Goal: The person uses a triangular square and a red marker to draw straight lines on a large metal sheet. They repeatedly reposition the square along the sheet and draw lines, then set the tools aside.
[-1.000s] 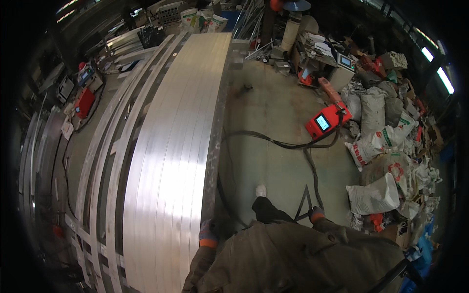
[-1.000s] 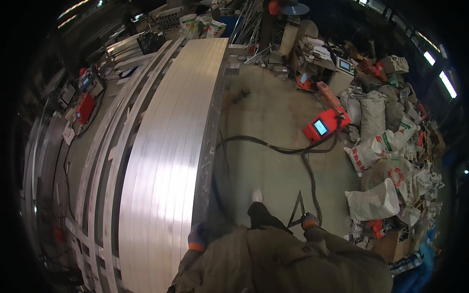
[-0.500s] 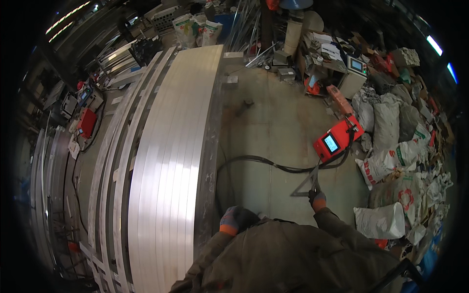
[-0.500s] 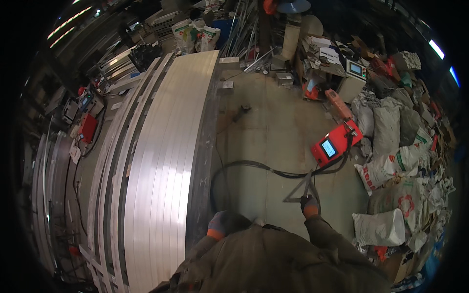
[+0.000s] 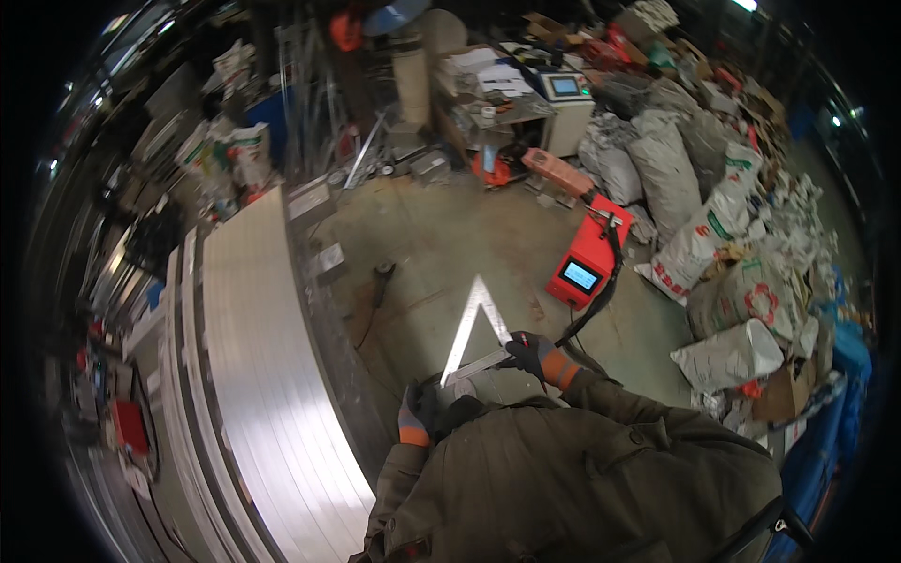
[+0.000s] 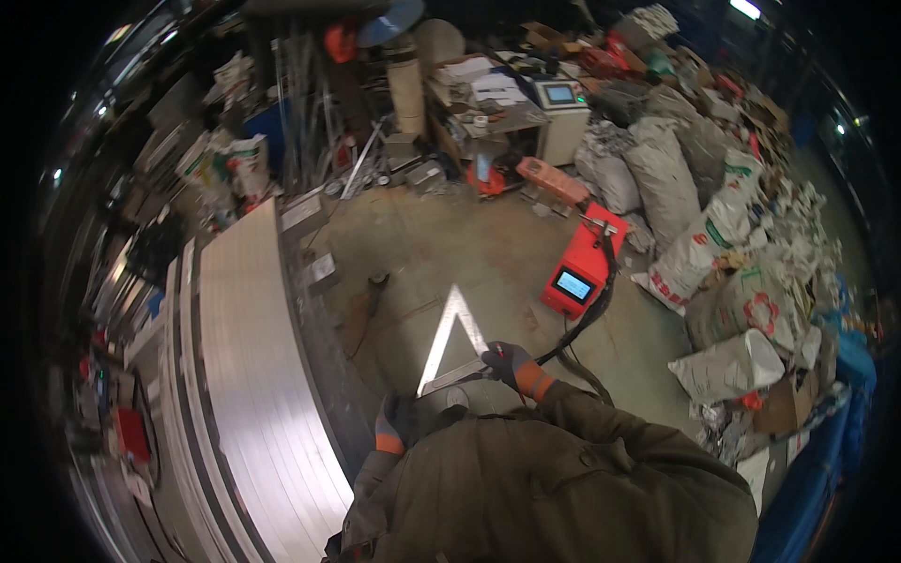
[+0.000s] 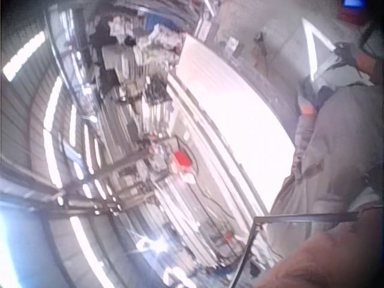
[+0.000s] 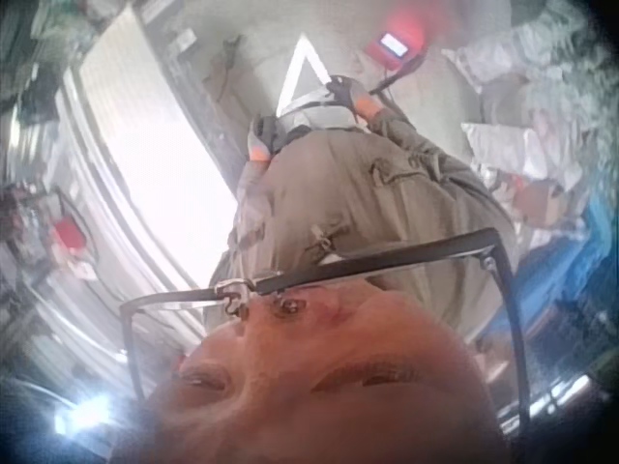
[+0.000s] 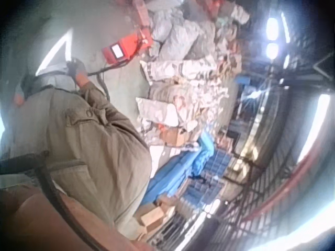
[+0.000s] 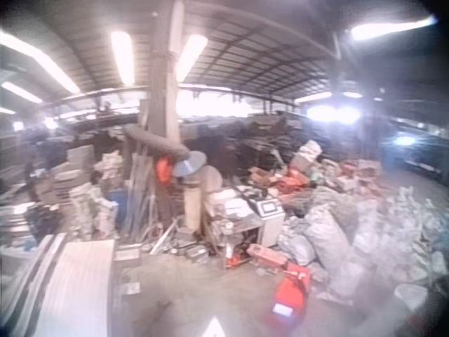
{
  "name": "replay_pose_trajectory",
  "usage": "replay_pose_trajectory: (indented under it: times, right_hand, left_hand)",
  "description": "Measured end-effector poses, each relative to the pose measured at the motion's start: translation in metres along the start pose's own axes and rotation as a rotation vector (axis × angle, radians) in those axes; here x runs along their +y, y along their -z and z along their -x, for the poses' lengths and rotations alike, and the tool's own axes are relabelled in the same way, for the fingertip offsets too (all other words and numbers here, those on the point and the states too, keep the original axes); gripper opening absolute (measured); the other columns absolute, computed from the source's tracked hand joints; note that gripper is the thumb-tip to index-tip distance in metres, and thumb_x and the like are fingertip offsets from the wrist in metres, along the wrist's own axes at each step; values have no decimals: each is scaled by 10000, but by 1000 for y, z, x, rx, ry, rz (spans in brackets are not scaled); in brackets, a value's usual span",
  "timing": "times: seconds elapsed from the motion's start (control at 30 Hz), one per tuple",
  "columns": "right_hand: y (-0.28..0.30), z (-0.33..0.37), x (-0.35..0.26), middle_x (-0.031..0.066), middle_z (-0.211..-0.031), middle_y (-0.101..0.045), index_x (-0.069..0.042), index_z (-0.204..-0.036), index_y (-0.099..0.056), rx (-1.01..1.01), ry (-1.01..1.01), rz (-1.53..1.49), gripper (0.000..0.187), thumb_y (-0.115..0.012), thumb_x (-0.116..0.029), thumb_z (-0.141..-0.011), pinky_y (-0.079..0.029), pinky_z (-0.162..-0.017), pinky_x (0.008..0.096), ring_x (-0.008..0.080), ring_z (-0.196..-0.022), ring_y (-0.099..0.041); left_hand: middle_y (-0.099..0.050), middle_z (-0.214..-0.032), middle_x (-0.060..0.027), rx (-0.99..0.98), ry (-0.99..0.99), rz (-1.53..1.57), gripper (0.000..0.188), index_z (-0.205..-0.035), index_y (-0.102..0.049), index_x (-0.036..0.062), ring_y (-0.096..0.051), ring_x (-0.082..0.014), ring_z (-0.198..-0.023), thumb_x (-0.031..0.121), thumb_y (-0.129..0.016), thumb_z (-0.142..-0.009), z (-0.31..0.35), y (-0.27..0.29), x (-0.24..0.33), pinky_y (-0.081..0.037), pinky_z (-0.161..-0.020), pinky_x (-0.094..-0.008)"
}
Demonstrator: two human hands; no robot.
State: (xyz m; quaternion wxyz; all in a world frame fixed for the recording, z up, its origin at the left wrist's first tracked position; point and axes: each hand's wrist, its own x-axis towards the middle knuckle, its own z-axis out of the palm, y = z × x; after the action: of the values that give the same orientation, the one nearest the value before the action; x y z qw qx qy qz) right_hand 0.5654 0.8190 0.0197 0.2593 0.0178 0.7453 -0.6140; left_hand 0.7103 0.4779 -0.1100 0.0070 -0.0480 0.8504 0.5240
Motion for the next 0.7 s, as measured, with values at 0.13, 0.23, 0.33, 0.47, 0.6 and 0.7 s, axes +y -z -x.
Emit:
replay_pose_trajectory:
  times: [0.13,0.23,0.33,0.47,0.6,0.7]
  right_hand:
    - [6,-62,-44,10,-934,-739,-44,-1279,-759,-31,33,-32,366,-717,-359,-1097,-531,-692,325,120,-728,-600]
    - [5,-115,-52,-1,-969,-754,-71,-1372,-760,-5,56,-112,419,-729,-378,-1089,-534,-665,325,113,-728,-617]
    - [5,-188,-46,-6,-924,-762,-116,-1395,-766,52,151,-4,428,-727,-408,-1085,-534,-606,332,106,-688,-634]
    - [21,-297,-65,0,-809,-771,-187,-1333,-799,103,-49,-53,390,-727,-454,-1058,-527,-561,361,129,-602,-655]
    - [65,-389,-125,41,-892,-784,-98,-1296,-762,90,77,-61,410,-694,-418,-1049,-581,-672,388,174,-691,-717]
    - [106,-450,-168,38,-929,-794,-98,-1306,-763,110,100,-123,418,-719,-408,-1029,-585,-680,384,176,-712,-729]
  left_hand:
    - [-759,-1242,-178,-72,-19,230,410,-1402,-681,-15,-759,-249,-981,248,-707,-1089,-95,45,41,-625,-799,-351]
    - [-748,-1131,-219,-205,-280,-195,321,-1281,-765,38,-754,-415,-895,167,-780,-988,-172,73,76,-652,-798,-403]
    - [-741,-1013,-187,-225,465,432,292,-1220,-753,5,-765,-337,-874,197,-800,-1005,-234,73,93,-631,-752,-431]
    - [-738,-992,-74,-351,-200,-189,259,-1084,-738,-3,-714,-200,-826,256,-737,-1086,-338,79,79,-594,-688,-406]
    - [-679,-899,-88,-255,297,233,231,-1021,-699,15,-694,-291,-823,217,-812,-1011,-461,66,57,-546,-690,-473]
    - [-700,-974,-154,-317,290,153,269,-1106,-710,2,-681,-368,-914,234,-807,-1013,-555,54,66,-546,-782,-509]
